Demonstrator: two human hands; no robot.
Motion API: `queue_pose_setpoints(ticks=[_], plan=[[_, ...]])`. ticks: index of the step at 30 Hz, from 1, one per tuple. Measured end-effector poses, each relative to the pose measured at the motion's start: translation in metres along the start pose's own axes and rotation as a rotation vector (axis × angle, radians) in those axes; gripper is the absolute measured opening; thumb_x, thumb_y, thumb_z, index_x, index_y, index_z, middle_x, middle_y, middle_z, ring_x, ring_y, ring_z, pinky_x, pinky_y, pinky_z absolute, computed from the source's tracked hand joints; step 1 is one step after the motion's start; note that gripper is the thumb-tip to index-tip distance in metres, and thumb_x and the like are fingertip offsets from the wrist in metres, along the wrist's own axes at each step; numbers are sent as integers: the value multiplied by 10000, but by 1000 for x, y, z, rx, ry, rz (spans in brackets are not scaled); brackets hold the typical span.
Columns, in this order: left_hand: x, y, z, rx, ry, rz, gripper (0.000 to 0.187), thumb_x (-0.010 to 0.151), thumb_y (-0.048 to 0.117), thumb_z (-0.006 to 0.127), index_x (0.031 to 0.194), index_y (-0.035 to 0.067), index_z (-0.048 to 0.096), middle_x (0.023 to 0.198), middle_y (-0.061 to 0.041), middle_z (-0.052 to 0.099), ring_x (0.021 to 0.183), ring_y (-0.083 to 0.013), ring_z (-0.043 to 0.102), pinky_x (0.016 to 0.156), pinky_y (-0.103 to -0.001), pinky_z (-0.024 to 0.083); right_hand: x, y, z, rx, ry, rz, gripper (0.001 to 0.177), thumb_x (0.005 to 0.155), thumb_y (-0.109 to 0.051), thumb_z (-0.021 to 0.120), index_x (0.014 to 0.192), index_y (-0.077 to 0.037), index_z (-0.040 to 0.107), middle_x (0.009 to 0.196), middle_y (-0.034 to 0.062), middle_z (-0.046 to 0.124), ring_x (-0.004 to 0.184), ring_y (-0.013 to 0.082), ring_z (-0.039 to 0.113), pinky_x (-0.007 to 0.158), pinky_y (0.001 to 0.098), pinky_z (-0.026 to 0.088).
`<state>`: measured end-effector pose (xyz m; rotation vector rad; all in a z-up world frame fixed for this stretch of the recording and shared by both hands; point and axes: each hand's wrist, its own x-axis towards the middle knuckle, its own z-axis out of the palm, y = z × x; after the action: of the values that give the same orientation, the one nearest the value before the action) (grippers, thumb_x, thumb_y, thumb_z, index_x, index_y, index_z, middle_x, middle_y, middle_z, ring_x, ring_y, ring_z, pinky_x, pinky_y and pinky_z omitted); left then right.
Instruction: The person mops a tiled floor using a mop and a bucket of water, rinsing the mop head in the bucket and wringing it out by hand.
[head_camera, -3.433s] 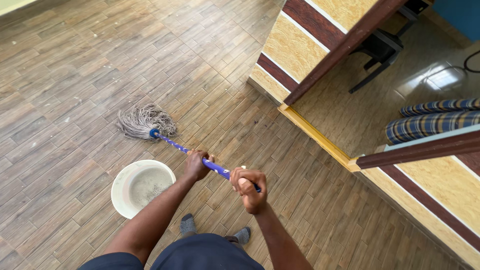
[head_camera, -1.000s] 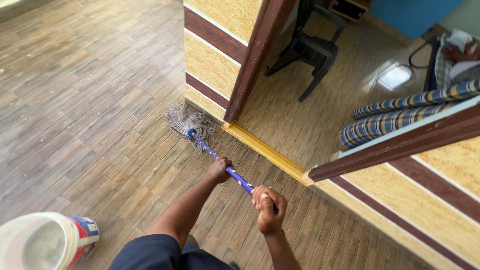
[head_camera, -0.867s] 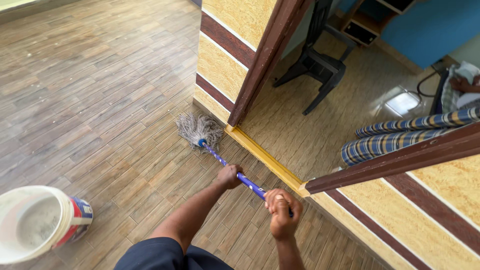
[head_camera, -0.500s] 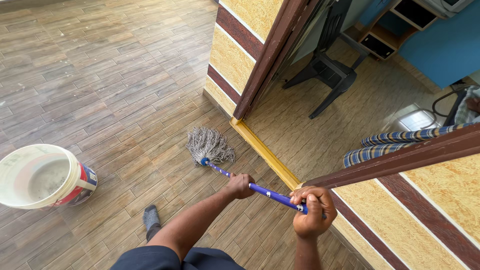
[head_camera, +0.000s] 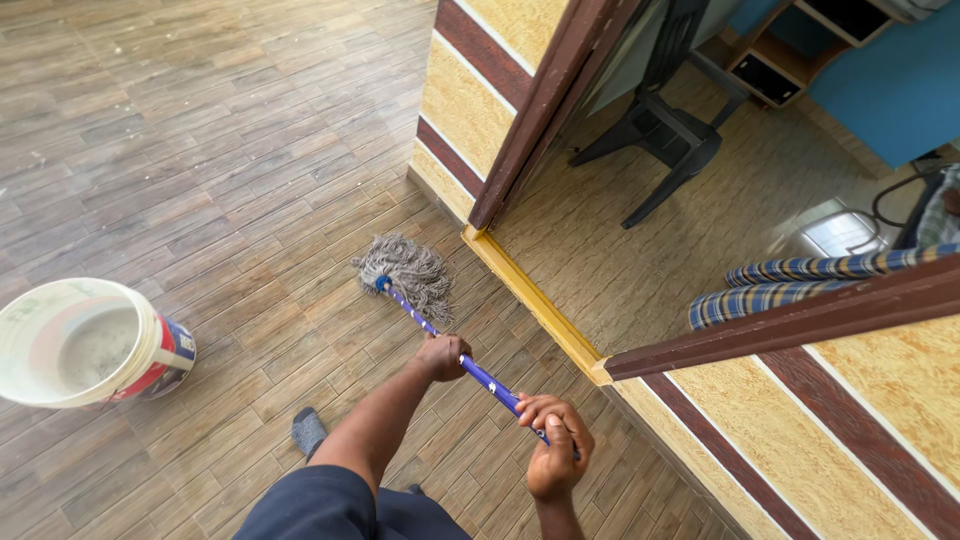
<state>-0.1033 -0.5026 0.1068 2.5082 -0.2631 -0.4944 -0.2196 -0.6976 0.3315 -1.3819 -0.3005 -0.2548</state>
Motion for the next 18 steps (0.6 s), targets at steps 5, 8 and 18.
queue_pose_setpoints(ticks=[5,8,18], plan=[[32,-73,-11,13,70,-128,138,858,342,688,965,278,749,1064,29,705,1164,-221,591,1005,-658,378,20,44,57,42,-90,-6,182,904,-87,451,755,-6,518,790,160,621,806,259,615,944,511,558],[60,-113,-24,15,159,-152,138,878,352,687,967,258,736,1071,22,696,1173,-223,597,963,-663,411,52,76,84,58,-83,-10,166,910,-79,459,761,-15,493,783,147,594,791,253,588,915,507,558],[80,-180,-56,21,333,-160,176,781,315,778,932,230,743,1062,4,716,1158,-235,628,927,-513,489,91,125,136,99,-125,0,135,855,-52,442,737,-22,500,715,122,545,754,272,591,942,540,573]])
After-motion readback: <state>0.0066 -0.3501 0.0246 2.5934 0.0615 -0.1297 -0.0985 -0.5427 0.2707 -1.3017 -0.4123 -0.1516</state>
